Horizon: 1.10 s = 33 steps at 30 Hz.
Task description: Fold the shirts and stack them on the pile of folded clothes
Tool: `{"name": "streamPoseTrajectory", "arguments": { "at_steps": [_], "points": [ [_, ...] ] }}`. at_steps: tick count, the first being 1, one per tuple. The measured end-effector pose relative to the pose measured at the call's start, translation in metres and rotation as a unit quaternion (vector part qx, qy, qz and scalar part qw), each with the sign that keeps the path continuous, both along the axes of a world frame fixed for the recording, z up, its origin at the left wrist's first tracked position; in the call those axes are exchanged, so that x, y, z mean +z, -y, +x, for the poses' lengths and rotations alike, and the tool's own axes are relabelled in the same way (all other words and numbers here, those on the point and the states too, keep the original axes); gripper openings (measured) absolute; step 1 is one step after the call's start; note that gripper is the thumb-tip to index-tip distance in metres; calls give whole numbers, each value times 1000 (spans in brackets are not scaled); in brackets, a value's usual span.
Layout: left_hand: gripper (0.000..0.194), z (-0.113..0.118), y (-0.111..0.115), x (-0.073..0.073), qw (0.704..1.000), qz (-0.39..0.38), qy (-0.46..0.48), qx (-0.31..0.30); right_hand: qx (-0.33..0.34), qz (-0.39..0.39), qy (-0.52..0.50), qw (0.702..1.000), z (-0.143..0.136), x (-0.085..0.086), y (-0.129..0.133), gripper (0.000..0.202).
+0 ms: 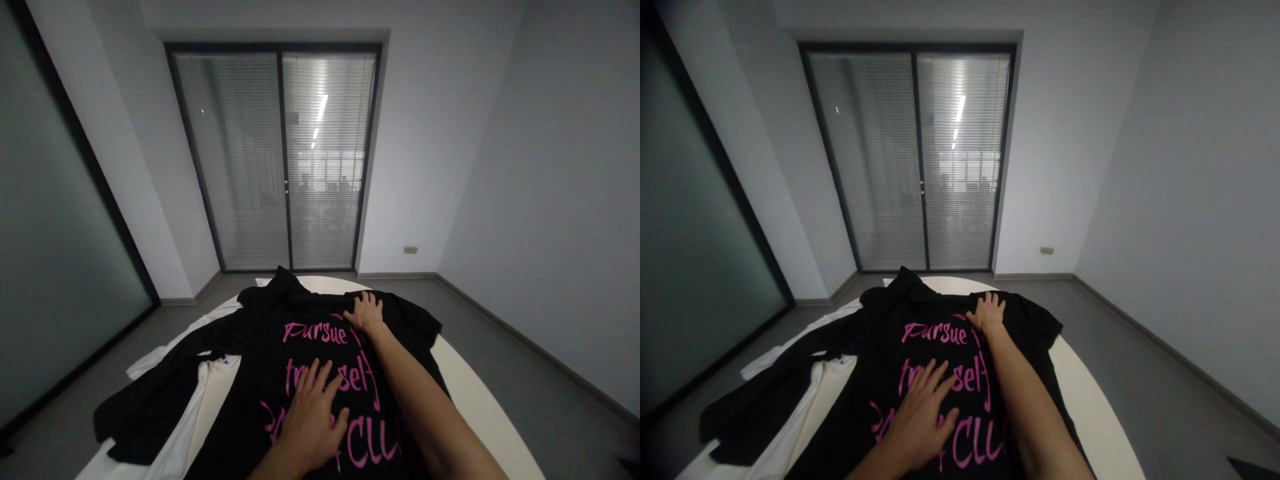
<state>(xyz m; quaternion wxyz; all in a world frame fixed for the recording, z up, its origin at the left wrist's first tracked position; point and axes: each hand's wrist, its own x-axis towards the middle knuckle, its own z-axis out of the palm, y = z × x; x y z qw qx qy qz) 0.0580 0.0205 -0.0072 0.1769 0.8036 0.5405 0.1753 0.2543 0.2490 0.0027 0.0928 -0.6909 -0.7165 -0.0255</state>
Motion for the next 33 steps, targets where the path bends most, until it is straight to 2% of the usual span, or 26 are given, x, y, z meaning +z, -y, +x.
{"name": "streamPoseTrajectory", "arguments": {
  "at_steps": [3, 5, 8, 10, 17, 22, 25, 30, 33],
  "points": [
    [58, 0, 0, -2, 1000, 1, 0, 2, 92, 34, -11, 995, -10, 9, 9, 60],
    [58, 0, 0, -2, 1000, 2, 1, 1, 107, 19, -23, 994, -13, 10, 15, 54],
    [57, 0, 0, -1, 1000, 6, 2, -1, 82, 12, -38, 996, -13, 8, 22, 45],
    [57, 0, 1, -1, 1000, 7, 5, 1, 58, 11, -45, 997, -11, 7, 22, 47],
    [57, 0, 4, 2, 1000, -1, 17, 6, 4, -38, -53, 998, -8, 5, 6, 53],
    [57, 0, 2, 2, 1000, -3, 16, 6, -17, -59, -79, 995, -13, 5, -3, 37],
    [57, 0, 1, 2, 1000, -5, 13, 4, -24, -53, -114, 992, -14, 5, -10, 44],
    [57, 0, 1, 0, 1000, -5, 14, 11, 63, -55, -154, 984, -17, -6, -18, 62],
    [57, 0, 2, 1, 1000, -5, 17, 11, 90, -69, -146, 983, -19, -14, -14, 71]
  ]
}}
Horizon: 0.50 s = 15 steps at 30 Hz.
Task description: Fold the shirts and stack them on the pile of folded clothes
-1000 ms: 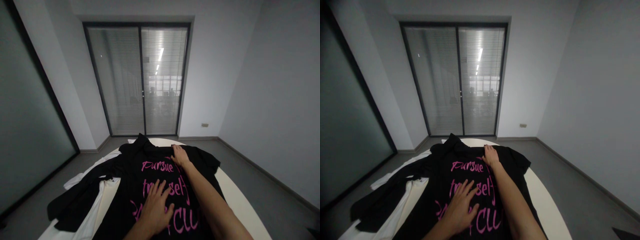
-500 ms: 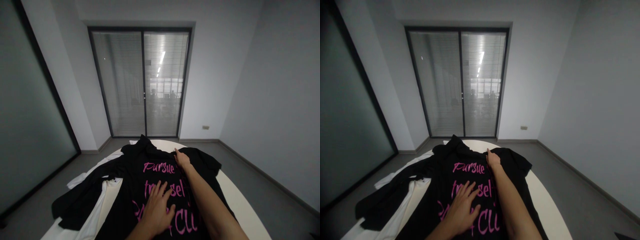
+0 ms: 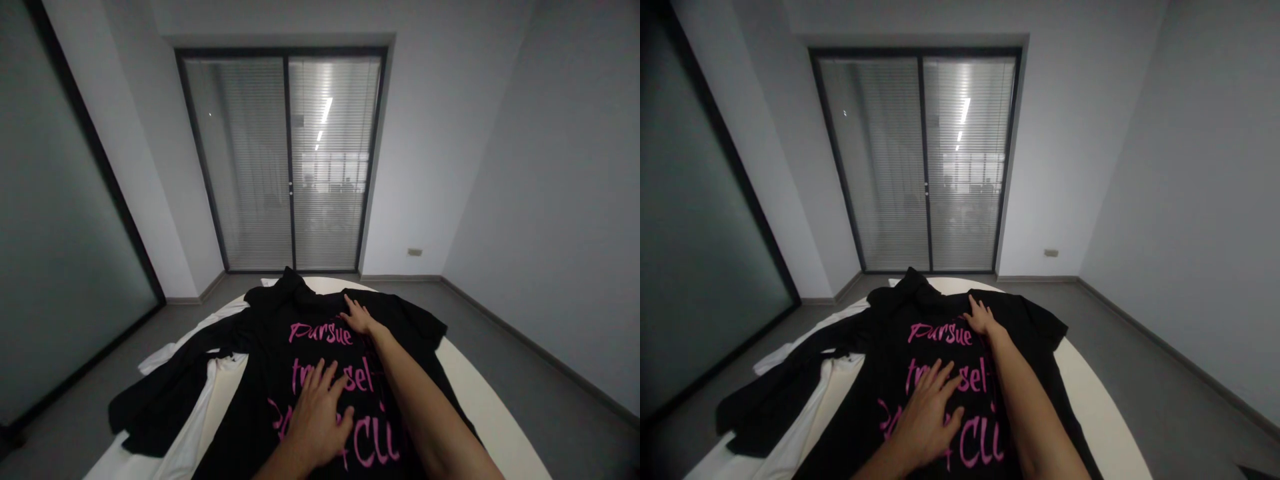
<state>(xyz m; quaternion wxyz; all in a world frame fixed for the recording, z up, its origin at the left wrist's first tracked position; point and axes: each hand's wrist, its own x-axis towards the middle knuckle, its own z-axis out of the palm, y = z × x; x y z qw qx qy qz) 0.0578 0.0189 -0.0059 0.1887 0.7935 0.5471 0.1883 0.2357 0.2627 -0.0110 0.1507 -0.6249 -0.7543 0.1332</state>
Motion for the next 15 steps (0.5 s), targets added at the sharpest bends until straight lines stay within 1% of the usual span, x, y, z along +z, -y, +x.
{"name": "streamPoseTrajectory", "arguments": {
  "at_steps": [2, 4, 7, 10, 12, 13, 15],
  "points": [
    [58, 0, 1, 2, 1000, -3, -1, -3, -8, 16, 9, 1000, 4, -1, 5, 65],
    [58, 0, 2, 5, 1000, -3, -4, -6, -45, 45, 23, 998, 15, 2, 12, 57],
    [58, 0, 3, 8, 1000, 2, -16, -8, -149, 84, 52, 984, 47, 11, 24, 56],
    [58, 1, 4, 9, 1000, 3, -28, -7, -255, 109, 82, 957, 92, 17, 40, 61],
    [57, 1, 5, 9, 1000, 5, -30, -5, -310, 102, 101, 940, 123, 20, 50, 55],
    [57, 1, 5, 8, 999, 8, -31, -5, -326, 75, 100, 937, 137, 21, 54, 49],
    [58, 2, 4, 8, 999, 12, -37, -6, -331, 40, 91, 938, 159, 25, 59, 34]
  ]
}}
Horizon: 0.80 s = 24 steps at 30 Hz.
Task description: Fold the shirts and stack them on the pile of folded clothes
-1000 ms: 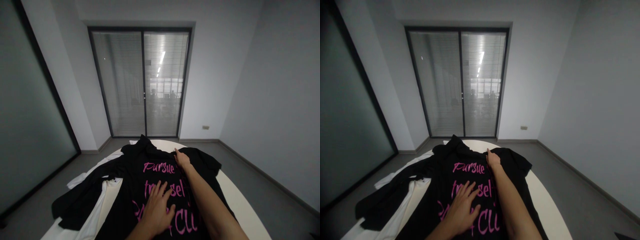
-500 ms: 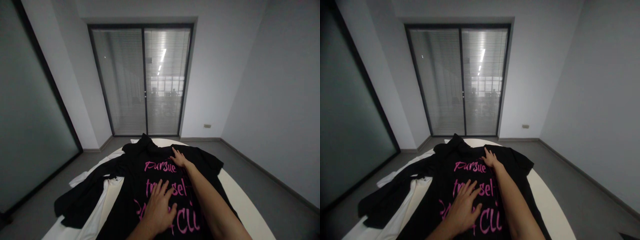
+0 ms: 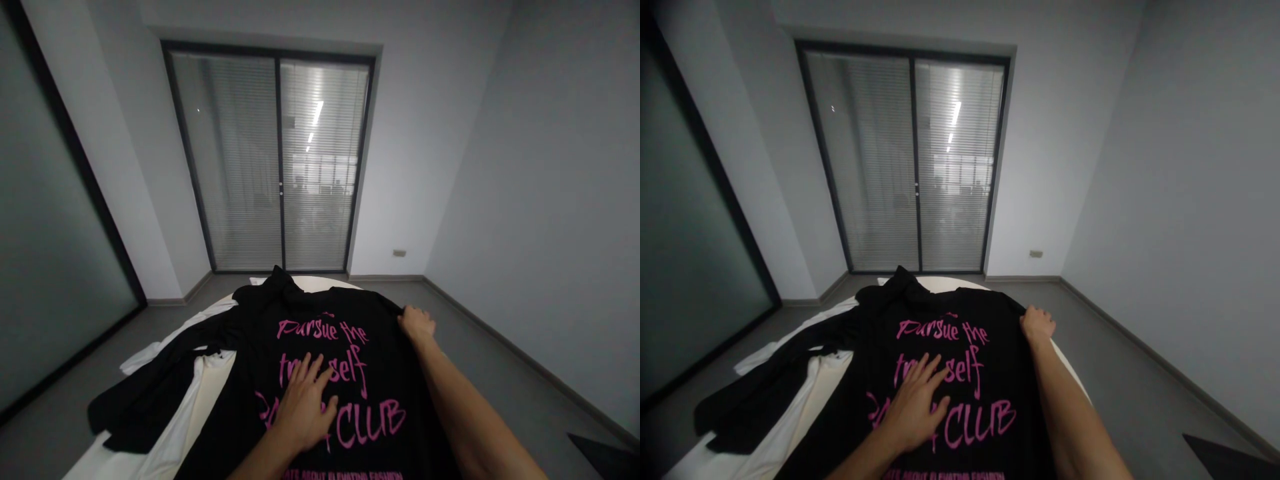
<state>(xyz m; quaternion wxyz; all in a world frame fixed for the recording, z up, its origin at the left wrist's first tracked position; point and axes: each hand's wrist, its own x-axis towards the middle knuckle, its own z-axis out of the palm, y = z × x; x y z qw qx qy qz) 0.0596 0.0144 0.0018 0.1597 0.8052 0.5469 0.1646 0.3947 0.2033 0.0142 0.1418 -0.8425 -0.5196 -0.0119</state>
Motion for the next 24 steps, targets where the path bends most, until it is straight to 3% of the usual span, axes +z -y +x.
{"name": "streamPoseTrajectory", "arguments": {
  "at_steps": [2, 6, 10, 15, 20, 24],
  "points": [
    [58, 0, 0, 0, 1000, 2, -7, -2, 2, -7, -23, 1000, 14, 7, 3, 31],
    [58, 1, 1, 1, 1000, 5, -7, -2, -15, 28, -75, 997, 25, 28, 1, 47],
    [58, 1, 1, 1, 1000, 7, -8, -3, -13, 66, -132, 989, 23, 51, -5, 61],
    [57, 1, 2, 1, 1000, 10, -9, -2, 39, 95, -202, 974, 12, 69, -15, 62],
    [57, 1, 3, 2, 1000, 7, -8, -1, 132, 88, -290, 944, -6, 73, -18, 70],
    [57, 0, 2, 0, 1000, 13, -8, -3, 258, 24, -299, 918, -14, 56, -9, 84]
  ]
}}
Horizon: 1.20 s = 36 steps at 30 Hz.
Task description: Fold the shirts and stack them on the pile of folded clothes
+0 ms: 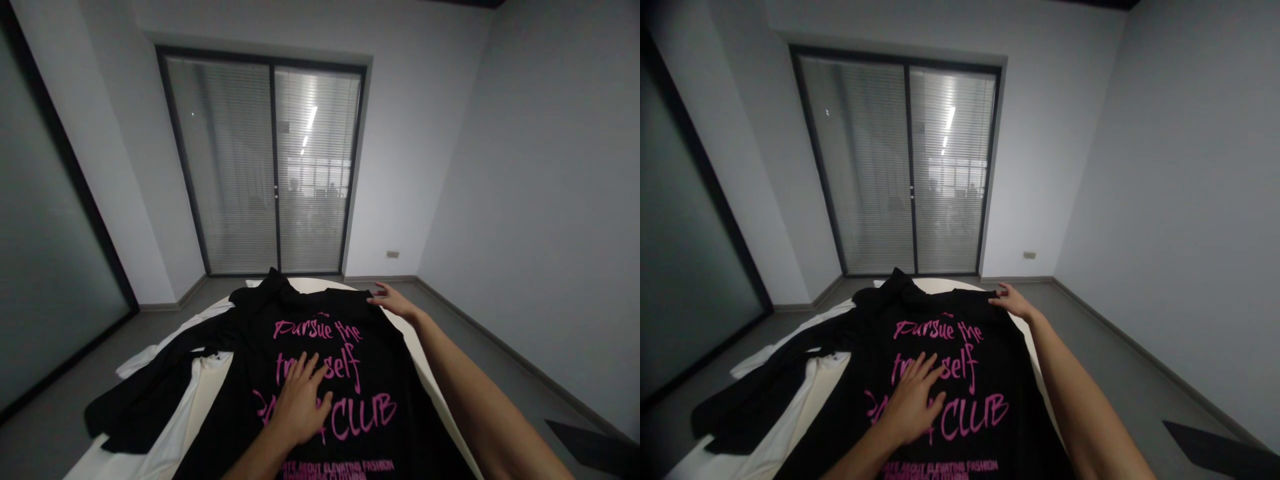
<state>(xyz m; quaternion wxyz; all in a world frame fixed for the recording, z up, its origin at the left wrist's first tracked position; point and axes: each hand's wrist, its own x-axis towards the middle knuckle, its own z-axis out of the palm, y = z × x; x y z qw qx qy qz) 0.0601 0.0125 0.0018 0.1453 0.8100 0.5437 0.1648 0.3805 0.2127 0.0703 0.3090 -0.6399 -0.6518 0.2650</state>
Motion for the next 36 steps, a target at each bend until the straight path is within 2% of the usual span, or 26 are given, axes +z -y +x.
{"name": "streamPoseTrajectory", "arguments": {
  "at_steps": [2, 5, 8, 10, 11, 14, 16, 18, 20, 21, 23, 26, 28, 30, 32, 34, 36],
  "points": [
    [58, 0, 0, 0, 1000, 1, -1, 0, 40, -12, 38, 998, -1, -13, 7, 89],
    [58, 0, 0, 1, 1000, 0, -3, 0, 55, -6, 96, 994, -1, -33, 19, 87],
    [58, 0, 2, 3, 1000, -1, -4, -3, 36, 6, 136, 990, 3, -46, 30, 58],
    [58, 0, 2, 4, 1000, 0, -5, -2, 3, 15, 147, 989, 7, -49, 34, 32],
    [58, 0, 2, 4, 1000, 1, -6, -1, -16, 20, 150, 988, 10, -49, 35, 27],
    [57, 0, 2, 2, 1000, 3, -6, 1, -66, 43, 149, 986, 18, -46, 39, 32],
    [57, 0, 1, -1, 1000, 4, -5, -1, -54, 70, 154, 984, 20, -44, 43, 31],
    [58, 0, 1, -3, 1000, 6, -6, -3, 34, 105, 191, 975, 20, -44, 49, 25],
    [57, 0, 0, -4, 1000, 8, -7, -5, 137, 131, 252, 949, 18, -47, 53, 22],
    [57, 0, 0, -5, 1000, 9, -7, -5, 162, 136, 281, 936, 16, -49, 55, 24],
    [56, -1, -1, -5, 1000, 11, -8, -4, 140, 131, 310, 931, 13, -54, 57, 24],
    [56, -1, -1, -5, 1000, 15, -10, -5, 60, 122, 306, 942, 9, -60, 57, 21],
    [56, -1, -1, -6, 1000, 18, -10, -6, 11, 125, 265, 956, 7, -60, 58, 27],
    [56, -1, -1, -7, 1000, 20, -9, -7, -7, 128, 198, 972, 4, -58, 61, 31],
    [56, -2, -1, -8, 1000, 20, -8, -8, 34, 109, 160, 980, 1, -54, 65, 35],
    [57, -2, -2, -9, 1000, 19, -7, -9, 99, 95, 190, 972, -3, -51, 71, 40],
    [57, -2, -2, -10, 1000, 19, -7, -9, 135, 118, 237, 955, -8, -50, 76, 41]
  ]
}}
